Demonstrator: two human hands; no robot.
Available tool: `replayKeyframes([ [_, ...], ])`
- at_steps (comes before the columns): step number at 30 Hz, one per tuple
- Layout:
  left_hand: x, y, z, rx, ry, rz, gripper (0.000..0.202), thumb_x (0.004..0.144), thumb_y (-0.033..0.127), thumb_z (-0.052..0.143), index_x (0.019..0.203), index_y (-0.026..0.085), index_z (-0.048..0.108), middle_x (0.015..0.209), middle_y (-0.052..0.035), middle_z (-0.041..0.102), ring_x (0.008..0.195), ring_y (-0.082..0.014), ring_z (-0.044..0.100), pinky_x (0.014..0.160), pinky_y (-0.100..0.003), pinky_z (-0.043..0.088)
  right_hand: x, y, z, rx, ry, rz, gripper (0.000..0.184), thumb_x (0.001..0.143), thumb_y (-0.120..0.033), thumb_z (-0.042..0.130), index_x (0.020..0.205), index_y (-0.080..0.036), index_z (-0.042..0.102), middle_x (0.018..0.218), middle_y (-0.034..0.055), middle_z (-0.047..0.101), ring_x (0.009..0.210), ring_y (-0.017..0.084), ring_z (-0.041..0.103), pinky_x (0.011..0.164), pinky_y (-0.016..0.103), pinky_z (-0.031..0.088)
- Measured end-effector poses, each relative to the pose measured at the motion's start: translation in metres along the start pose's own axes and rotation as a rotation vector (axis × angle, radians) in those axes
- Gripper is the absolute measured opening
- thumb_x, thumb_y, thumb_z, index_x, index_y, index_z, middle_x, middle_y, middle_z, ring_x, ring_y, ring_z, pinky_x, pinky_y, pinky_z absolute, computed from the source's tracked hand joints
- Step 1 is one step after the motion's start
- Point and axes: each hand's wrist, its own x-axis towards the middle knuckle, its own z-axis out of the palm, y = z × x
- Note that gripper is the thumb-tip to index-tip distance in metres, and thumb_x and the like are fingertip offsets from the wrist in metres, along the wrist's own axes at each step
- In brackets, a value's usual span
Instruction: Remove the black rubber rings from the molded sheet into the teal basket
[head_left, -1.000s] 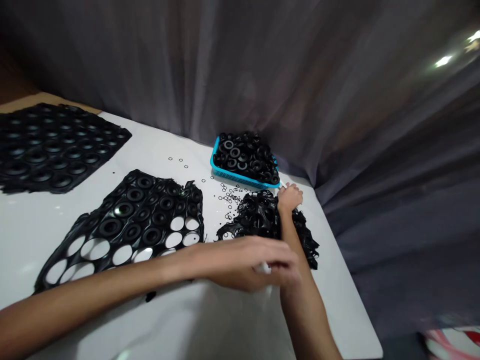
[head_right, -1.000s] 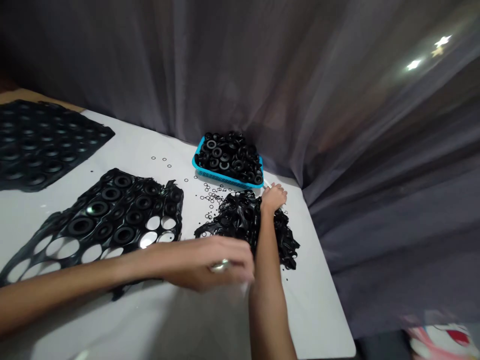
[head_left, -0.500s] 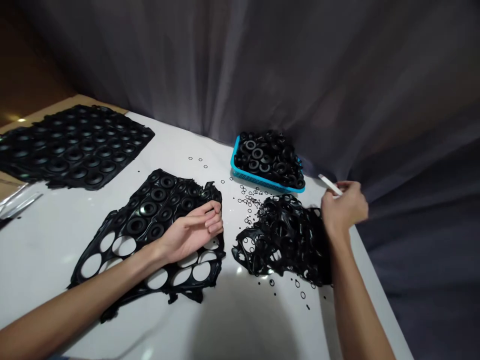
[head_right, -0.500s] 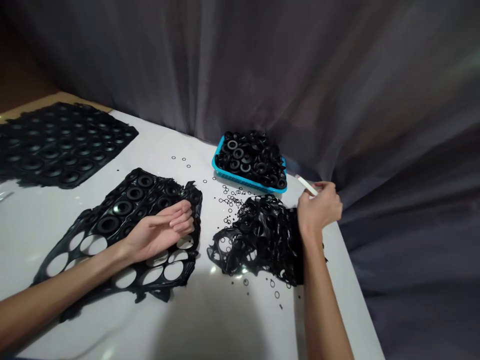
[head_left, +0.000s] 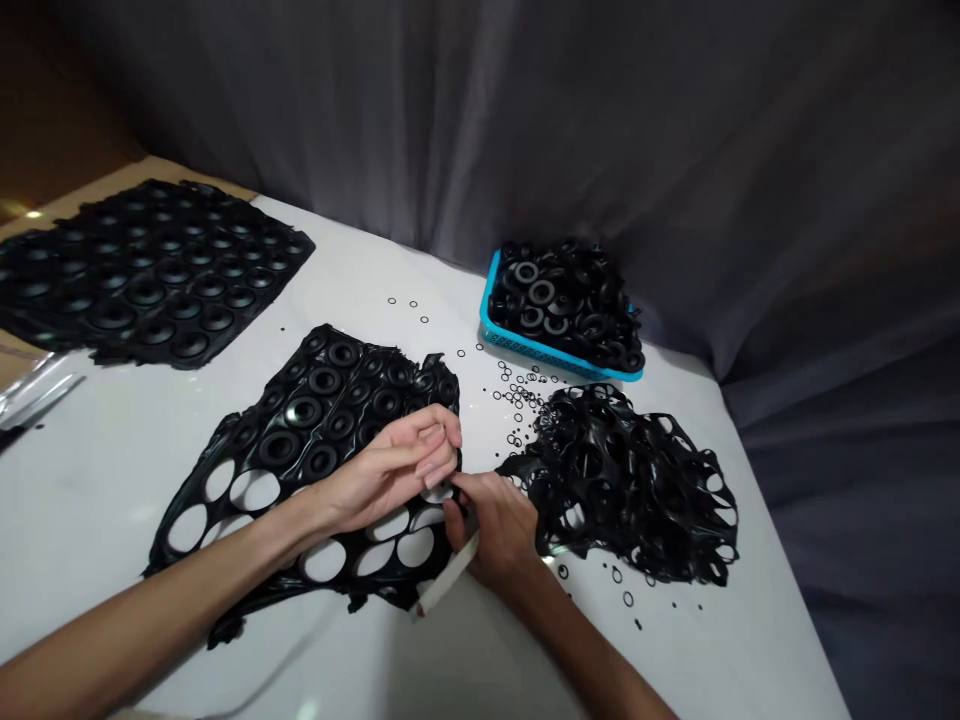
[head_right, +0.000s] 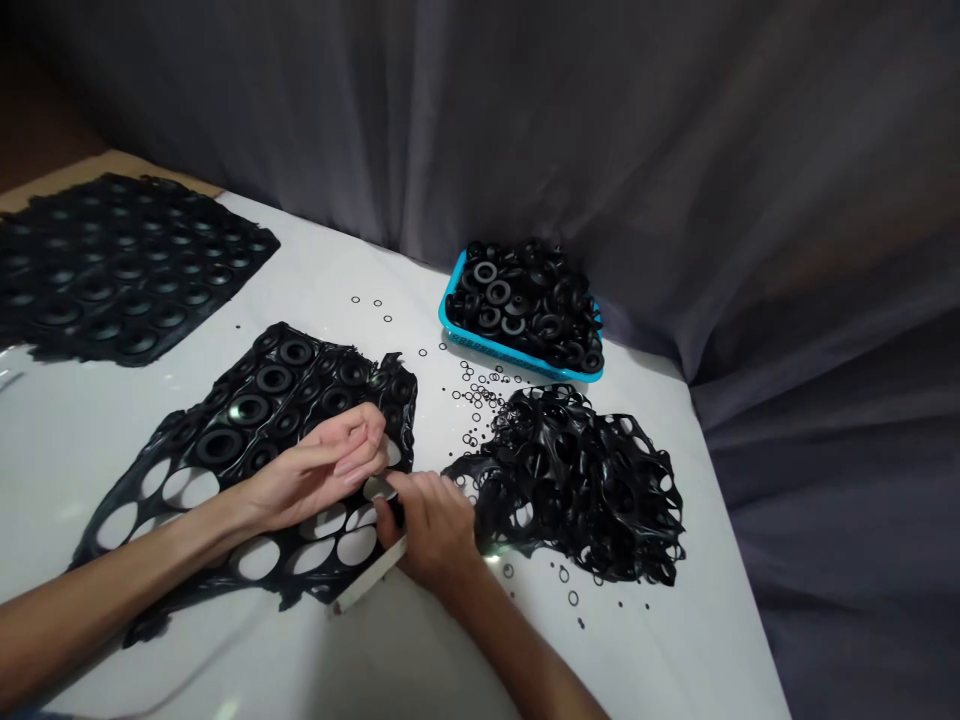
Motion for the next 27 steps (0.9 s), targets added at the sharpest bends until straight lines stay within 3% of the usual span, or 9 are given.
replayKeyframes([
  [4, -0.001, -0.002, 0.001, -0.03, -0.015, -0.027, 0.023, 0.092, 0.033, 0.081, 0.089, 0.014, 0.068, 0.059, 0.0067, 0.035, 0.058, -0.0106, 0.036, 0.061, -0.021, 0.037, -0.001, 0.004, 0.004, -0.042, -0.067, -0.042, 0.014, 0.107, -0.022, 0.046, 0.099, -0.02, 0.057, 0.069, 0.0002, 0.06, 0.063, 0.017, 0.053, 0.063, 0.031, 0.037],
  [10, -0.006, -0.001, 0.002, 0.001, -0.039, -0.038, 0.026, 0.091, 0.036, 0.082, 0.093, 0.014, 0.067, 0.056, 0.0069, 0.039, 0.058, -0.0103, 0.042, 0.063, -0.02, 0.043, 0.0, 0.007, 0.013, -0.142, -0.128, -0.018, 0.03, 0.109, -0.026, 0.04, 0.083, -0.022, 0.056, 0.068, 0.0018, 0.058, 0.066, 0.019, 0.051, 0.063, 0.032, 0.037],
  [15, -0.003, 0.014, -0.003, 0.196, 0.145, 0.032, 0.032, 0.081, 0.022, 0.089, 0.091, 0.018, 0.058, 0.053, 0.0106, 0.045, 0.05, -0.0055, 0.036, 0.057, -0.015, 0.039, 0.001, 0.007, 0.019, -0.15, -0.126, 0.066, 0.02, 0.108, -0.028, 0.05, 0.096, -0.019, 0.063, 0.076, 0.003, 0.064, 0.071, 0.019, 0.057, 0.067, 0.032, 0.043],
  [18, 0.006, 0.026, -0.015, 0.426, 0.209, 0.158, 0.031, 0.087, 0.022, 0.083, 0.098, 0.021, 0.055, 0.051, 0.0133, 0.043, 0.048, -0.0058, 0.039, 0.061, -0.015, 0.042, 0.001, 0.01, 0.02, -0.131, -0.064, 0.19, 0.017, 0.108, -0.029, 0.052, 0.104, -0.017, 0.064, 0.08, 0.0038, 0.067, 0.074, 0.019, 0.059, 0.07, 0.031, 0.046],
  [20, 0.013, 0.031, -0.025, 0.653, 0.169, 0.251, 0.033, 0.091, 0.025, 0.079, 0.114, 0.023, 0.054, 0.062, 0.0094, 0.054, 0.06, -0.0112, 0.057, 0.066, -0.02, 0.048, 0.001, 0.012, 0.02, -0.137, -0.076, 0.24, 0.02, 0.109, -0.032, 0.051, 0.105, -0.018, 0.065, 0.083, 0.0044, 0.067, 0.076, 0.019, 0.06, 0.071, 0.032, 0.047],
  [22, 0.022, 0.034, -0.036, 0.884, 0.106, 0.344, 0.041, 0.093, 0.025, 0.075, 0.128, 0.024, 0.054, 0.091, -0.001, 0.069, 0.095, -0.0209, 0.07, 0.083, -0.029, 0.054, 0.001, 0.014, 0.02, -0.145, -0.117, 0.25, 0.021, 0.109, -0.033, 0.052, 0.104, -0.019, 0.066, 0.085, 0.0049, 0.068, 0.078, 0.02, 0.06, 0.071, 0.033, 0.048],
  [24, 0.03, 0.034, -0.045, 1.178, 0.033, 0.41, 0.031, 0.097, 0.028, 0.068, 0.126, 0.022, 0.063, 0.119, -0.0097, 0.069, 0.128, -0.0288, 0.06, 0.107, -0.041, 0.046, 0.001, 0.015, 0.02, -0.149, -0.135, 0.249, 0.02, 0.108, -0.033, 0.054, 0.103, -0.018, 0.066, 0.086, 0.0049, 0.068, 0.08, 0.02, 0.06, 0.072, 0.033, 0.047],
  [27, 0.035, 0.032, -0.054, 1.63, -0.098, 0.398, 0.023, 0.104, 0.039, 0.06, 0.113, 0.021, 0.072, 0.131, -0.0124, 0.066, 0.139, -0.0337, 0.049, 0.122, -0.052, 0.029, 0.0, 0.016, 0.02, -0.159, -0.14, 0.256, 0.018, 0.108, -0.033, 0.056, 0.103, -0.018, 0.065, 0.086, 0.0046, 0.067, 0.081, 0.02, 0.061, 0.073, 0.032, 0.047],
])
